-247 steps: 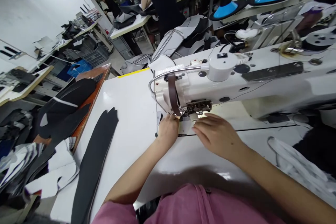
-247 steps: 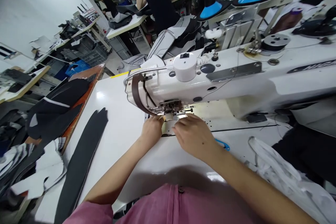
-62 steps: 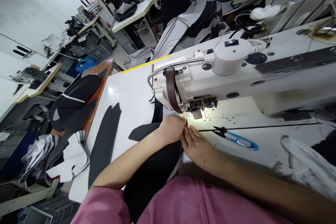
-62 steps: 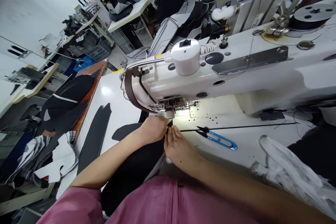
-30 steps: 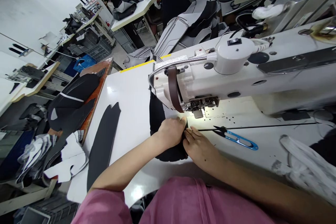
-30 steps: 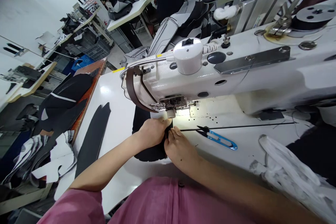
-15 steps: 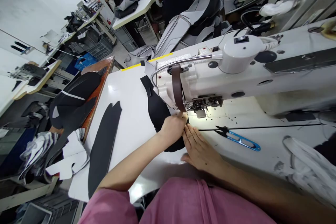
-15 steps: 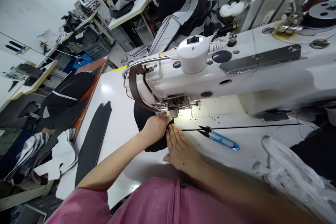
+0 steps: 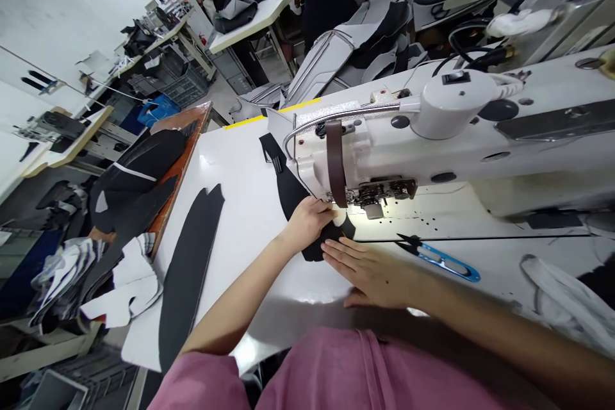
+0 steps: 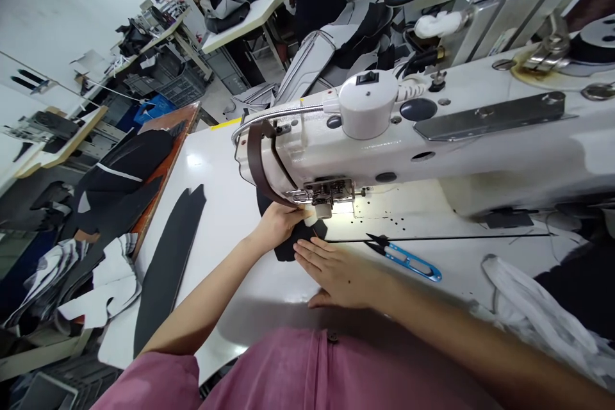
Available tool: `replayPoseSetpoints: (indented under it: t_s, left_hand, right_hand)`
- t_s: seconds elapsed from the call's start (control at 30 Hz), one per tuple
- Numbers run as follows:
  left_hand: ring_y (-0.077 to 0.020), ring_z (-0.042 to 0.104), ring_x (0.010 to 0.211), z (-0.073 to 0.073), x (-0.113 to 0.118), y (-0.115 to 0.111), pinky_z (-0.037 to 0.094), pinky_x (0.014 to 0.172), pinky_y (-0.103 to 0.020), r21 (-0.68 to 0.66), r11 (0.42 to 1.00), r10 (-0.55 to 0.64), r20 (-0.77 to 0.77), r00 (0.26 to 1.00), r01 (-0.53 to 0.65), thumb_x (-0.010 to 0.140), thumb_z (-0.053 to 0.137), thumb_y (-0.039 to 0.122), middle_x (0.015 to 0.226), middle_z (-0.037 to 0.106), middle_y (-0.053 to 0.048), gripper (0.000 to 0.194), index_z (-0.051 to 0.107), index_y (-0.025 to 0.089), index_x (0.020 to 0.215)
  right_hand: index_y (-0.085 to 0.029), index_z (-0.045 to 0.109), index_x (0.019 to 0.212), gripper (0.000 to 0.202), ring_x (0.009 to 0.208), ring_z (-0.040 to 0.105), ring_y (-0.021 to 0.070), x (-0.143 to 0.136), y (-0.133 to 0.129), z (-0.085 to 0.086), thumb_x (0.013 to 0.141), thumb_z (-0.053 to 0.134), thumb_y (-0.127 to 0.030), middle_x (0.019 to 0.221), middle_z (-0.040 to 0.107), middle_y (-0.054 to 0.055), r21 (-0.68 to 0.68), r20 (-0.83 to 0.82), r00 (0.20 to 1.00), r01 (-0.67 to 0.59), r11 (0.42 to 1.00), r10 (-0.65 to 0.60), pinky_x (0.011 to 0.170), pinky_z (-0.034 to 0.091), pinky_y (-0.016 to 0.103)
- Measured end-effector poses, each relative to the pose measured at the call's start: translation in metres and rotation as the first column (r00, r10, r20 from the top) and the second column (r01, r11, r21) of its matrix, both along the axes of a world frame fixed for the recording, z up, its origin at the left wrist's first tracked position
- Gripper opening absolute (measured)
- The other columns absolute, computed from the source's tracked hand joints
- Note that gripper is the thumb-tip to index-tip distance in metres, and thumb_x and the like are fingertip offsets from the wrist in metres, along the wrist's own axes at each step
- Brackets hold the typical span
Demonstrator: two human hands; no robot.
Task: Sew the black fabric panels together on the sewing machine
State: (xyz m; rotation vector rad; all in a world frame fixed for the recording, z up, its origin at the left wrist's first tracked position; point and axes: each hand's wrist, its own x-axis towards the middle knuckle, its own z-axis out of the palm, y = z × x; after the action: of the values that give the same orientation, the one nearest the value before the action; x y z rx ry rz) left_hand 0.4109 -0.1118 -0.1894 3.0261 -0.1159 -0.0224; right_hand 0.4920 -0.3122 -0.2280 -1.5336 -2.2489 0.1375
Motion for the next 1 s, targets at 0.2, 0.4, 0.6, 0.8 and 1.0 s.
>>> replayPoseSetpoints:
  t_s: [0.2,0.4,0.6,0.8,1.0]
  left_hand:
    - [-0.0189,0.059,0.086,0.005,0.014,0.000,0.044,0.082,-0.033,0.126,0.991,-0.044,-0.002,0.999,0.044,0.094,0.033,0.016,0.085,0.065,-0.008,0.032,0.064,0.015,0.101]
    - [-0.0209,0.061,0.084,0.004,0.021,-0.003,0.045,0.078,-0.034,0.240,0.971,0.014,-0.101,0.995,0.011,0.090,0.038,0.011,0.085,0.066,-0.010,0.026,0.064,0.015,0.093]
    - [-0.0219,0.060,0.089,0.003,0.026,-0.001,0.045,0.082,-0.036,0.238,0.971,0.035,-0.119,0.992,-0.006,0.089,0.038,0.009,0.090,0.067,-0.011,0.026,0.063,0.013,0.095]
    - [-0.0217,0.061,0.089,-0.004,0.034,0.007,0.045,0.082,-0.035,0.212,0.976,0.067,-0.112,0.991,-0.042,0.087,0.040,0.008,0.090,0.067,-0.012,0.025,0.064,0.011,0.093]
    - [-0.0221,0.060,0.085,-0.006,0.034,0.015,0.047,0.077,-0.035,0.211,0.973,0.121,-0.145,0.982,-0.088,0.086,0.039,0.007,0.085,0.066,-0.013,0.027,0.066,0.010,0.089]
  right_hand:
    - [0.003,0.031,0.140,0.088,0.139,0.020,0.0292,-0.001,0.017,-0.005,0.086,0.036,-0.066,0.147,0.028,0.024,-0.045,-0.041,0.999,0.029,0.999,-0.030,0.114,0.020,0.046]
    - [0.007,0.030,0.138,0.098,0.137,0.024,0.0349,-0.005,0.042,-0.006,0.082,0.033,-0.073,0.143,0.030,0.030,-0.041,-0.052,0.990,0.127,0.991,-0.129,0.110,0.022,0.053]
    - [0.007,0.035,0.135,0.099,0.132,0.030,0.0373,-0.013,0.059,0.000,0.079,0.037,-0.075,0.136,0.040,0.031,-0.037,-0.016,0.975,0.220,0.975,-0.220,0.108,0.021,0.058]
    - [0.005,0.039,0.132,0.093,0.132,0.030,0.0386,-0.012,0.070,-0.002,0.080,0.038,-0.072,0.135,0.041,0.030,-0.008,0.016,0.961,0.275,0.961,-0.275,0.107,0.019,0.061]
    - [0.004,0.039,0.131,0.088,0.133,0.028,0.0377,-0.010,0.074,-0.005,0.082,0.041,-0.069,0.135,0.041,0.030,0.001,0.022,0.960,0.279,0.960,-0.279,0.108,0.019,0.060]
